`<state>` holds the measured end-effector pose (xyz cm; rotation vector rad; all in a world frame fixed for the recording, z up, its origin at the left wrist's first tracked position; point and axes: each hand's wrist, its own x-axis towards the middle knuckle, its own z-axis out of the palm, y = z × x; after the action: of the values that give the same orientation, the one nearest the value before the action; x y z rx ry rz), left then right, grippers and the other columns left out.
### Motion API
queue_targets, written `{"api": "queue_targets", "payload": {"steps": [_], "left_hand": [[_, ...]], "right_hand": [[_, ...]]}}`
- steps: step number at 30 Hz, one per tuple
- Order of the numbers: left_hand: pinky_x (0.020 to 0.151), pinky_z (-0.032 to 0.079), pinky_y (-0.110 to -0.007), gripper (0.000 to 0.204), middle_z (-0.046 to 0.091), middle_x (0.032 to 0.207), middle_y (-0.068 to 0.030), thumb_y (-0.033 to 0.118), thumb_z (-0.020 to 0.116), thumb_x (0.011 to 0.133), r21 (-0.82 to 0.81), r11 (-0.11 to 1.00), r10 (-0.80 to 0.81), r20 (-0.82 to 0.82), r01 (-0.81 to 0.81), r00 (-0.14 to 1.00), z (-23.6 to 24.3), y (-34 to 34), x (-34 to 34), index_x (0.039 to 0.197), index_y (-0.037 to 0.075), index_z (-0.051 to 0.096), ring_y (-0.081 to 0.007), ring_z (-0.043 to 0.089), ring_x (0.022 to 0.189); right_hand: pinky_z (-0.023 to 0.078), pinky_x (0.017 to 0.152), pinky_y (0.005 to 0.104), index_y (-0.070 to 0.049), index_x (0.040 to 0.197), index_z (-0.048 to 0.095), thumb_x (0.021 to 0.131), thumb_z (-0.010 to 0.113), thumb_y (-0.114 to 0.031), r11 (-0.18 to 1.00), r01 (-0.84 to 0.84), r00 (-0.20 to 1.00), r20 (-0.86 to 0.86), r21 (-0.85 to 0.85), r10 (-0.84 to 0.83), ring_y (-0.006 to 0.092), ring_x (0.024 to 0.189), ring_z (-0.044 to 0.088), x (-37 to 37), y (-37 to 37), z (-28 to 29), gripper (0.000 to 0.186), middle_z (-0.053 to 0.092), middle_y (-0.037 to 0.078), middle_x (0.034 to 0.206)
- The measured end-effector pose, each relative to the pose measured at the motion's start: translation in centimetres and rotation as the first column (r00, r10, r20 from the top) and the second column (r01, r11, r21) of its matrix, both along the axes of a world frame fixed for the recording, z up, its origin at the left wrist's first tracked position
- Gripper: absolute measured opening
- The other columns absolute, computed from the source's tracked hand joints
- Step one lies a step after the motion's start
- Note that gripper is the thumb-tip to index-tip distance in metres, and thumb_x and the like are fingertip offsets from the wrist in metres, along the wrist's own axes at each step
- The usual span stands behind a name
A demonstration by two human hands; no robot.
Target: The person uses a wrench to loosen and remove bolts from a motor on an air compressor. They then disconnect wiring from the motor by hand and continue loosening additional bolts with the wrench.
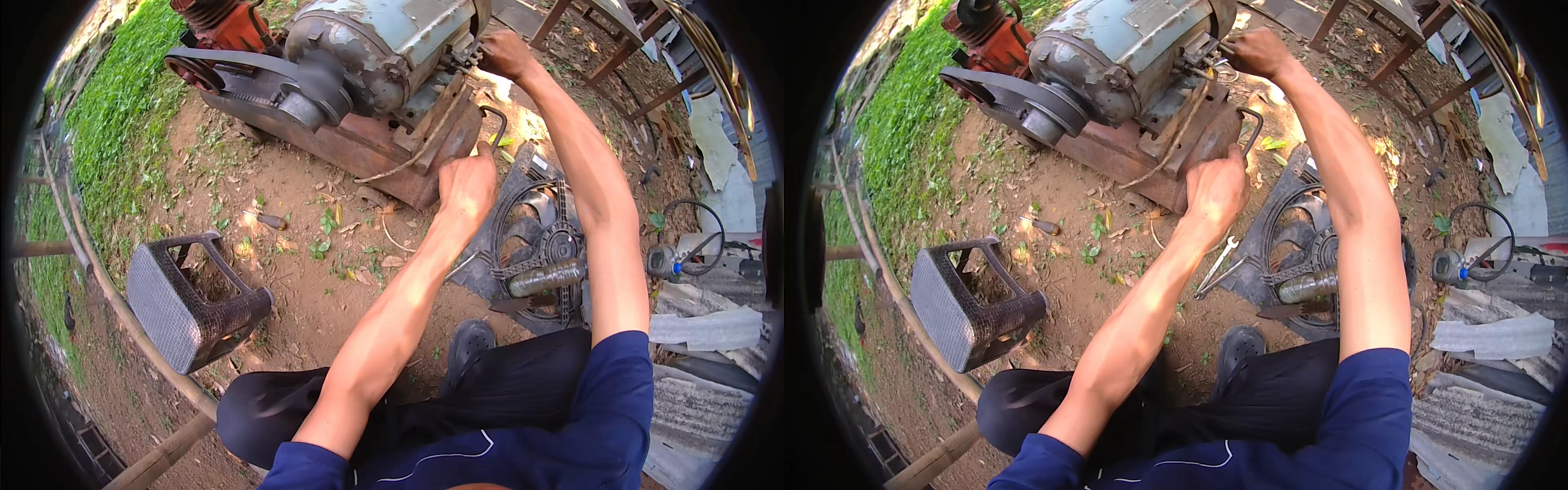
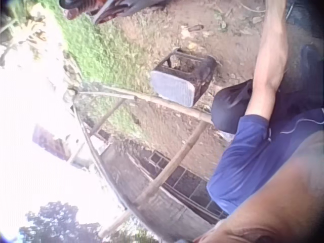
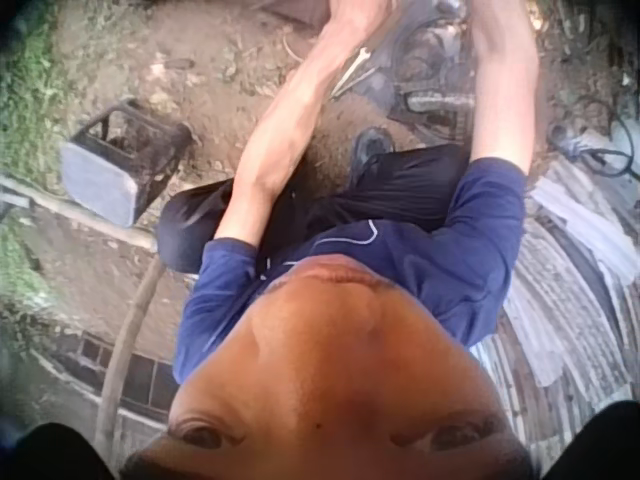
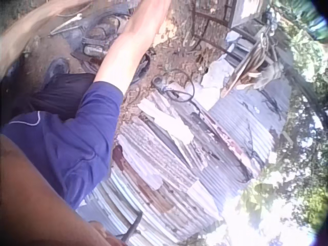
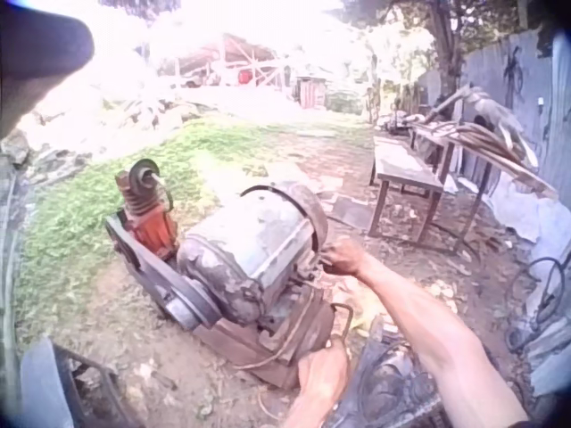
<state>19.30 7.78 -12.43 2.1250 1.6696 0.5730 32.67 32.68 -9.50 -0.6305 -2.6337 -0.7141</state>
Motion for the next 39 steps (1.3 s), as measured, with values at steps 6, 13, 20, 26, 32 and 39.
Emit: {"api": "queue_targets", "payload": {"steps": [6,13,20,26,32,39], "left_hand": [[0.063,0.052,-0.049,0.039,0.066,0.071,-0.0238,0.009,0.052,0.082,0.038,0.999,-0.001,-0.057,0.003,0.998,-0.2,0.5,-0.5,0.116,-0.009,0.053,-0.0394,0.067,0.07],[0.071,0.052,-0.051,0.038,0.066,0.078,-0.0255,0.018,0.055,0.086,-0.003,0.996,-0.086,-0.068,0.086,0.994,0.5,0.4,-1.1,0.112,-0.01,0.05,-0.041,0.066,0.078],[0.088,0.049,-0.049,0.04,0.064,0.102,-0.0275,0.025,0.06,0.084,-0.134,0.95,-0.291,-0.063,0.281,0.955,3.7,1.1,-3.2,0.108,-0.007,0.055,-0.0432,0.062,0.099],[0.081,0.049,-0.049,0.039,0.066,0.089,-0.0284,0.027,0.063,0.084,-0.093,0.923,-0.376,-0.032,0.372,0.926,4.8,0.8,-5.1,0.103,-0.006,0.058,-0.0437,0.063,0.091],[0.082,0.049,-0.049,0.038,0.066,0.091,-0.0281,0.028,0.064,0.084,-0.189,0.902,-0.405,-0.051,0.389,0.913,5.7,0.6,-5.9,0.104,-0.004,0.061,-0.0421,0.064,0.092],[0.082,0.049,-0.049,0.035,0.066,0.088,-0.0275,0.028,0.066,0.084,-0.154,0.901,-0.421,-0.092,0.405,0.902,5.3,0.5,-7.0,0.103,-0.001,0.063,-0.0417,0.064,0.09]], "right_hand": [[0.053,0.062,0.0436,-0.011,0.092,0.068,0.079,0.065,-0.022,0.984,-0.173,0.953,-0.244,0.052,0.18,0.0344,0.073,0.066,-2.1,2.2,-0.1,0.018,0.067,0.014,0.079],[0.049,0.085,0.0456,-0.013,0.097,0.069,0.086,0.056,-0.021,0.984,0.078,0.99,-0.106,-0.163,-0.096,0.0297,0.094,0.065,-2.1,-1.2,1.1,0.019,0.069,0.012,0.096],[0.032,0.108,0.0483,-0.014,0.111,0.066,0.09,0.05,-0.026,0.889,0.428,0.89,0.097,0.163,-0.446,0.023,0.118,0.054,-2.1,-2.8,0.3,0.029,0.062,0.005,0.116],[0.035,0.104,0.0437,-0.013,0.108,0.066,0.089,0.051,-0.017,0.965,0.261,0.955,-0.143,-0.011,-0.26,0.0261,0.109,0.058,-2.1,-2.5,-0.6,0.024,0.064,0.009,0.104],[0.04,0.092,0.0421,-0.011,0.104,0.066,0.087,0.051,-0.016,0.928,0.337,0.941,0.079,-0.161,-0.328,0.0278,0.107,0.058,-1.7,-2.3,2.1,0.023,0.065,0.01,0.105],[0.043,0.093,0.0423,-0.008,0.097,0.068,0.086,0.05,-0.014,0.965,0.262,0.96,0.11,-0.019,-0.258,0.032,0.094,0.06,-2.4,-3.8,3.0,0.022,0.064,0.018,0.094]]}}
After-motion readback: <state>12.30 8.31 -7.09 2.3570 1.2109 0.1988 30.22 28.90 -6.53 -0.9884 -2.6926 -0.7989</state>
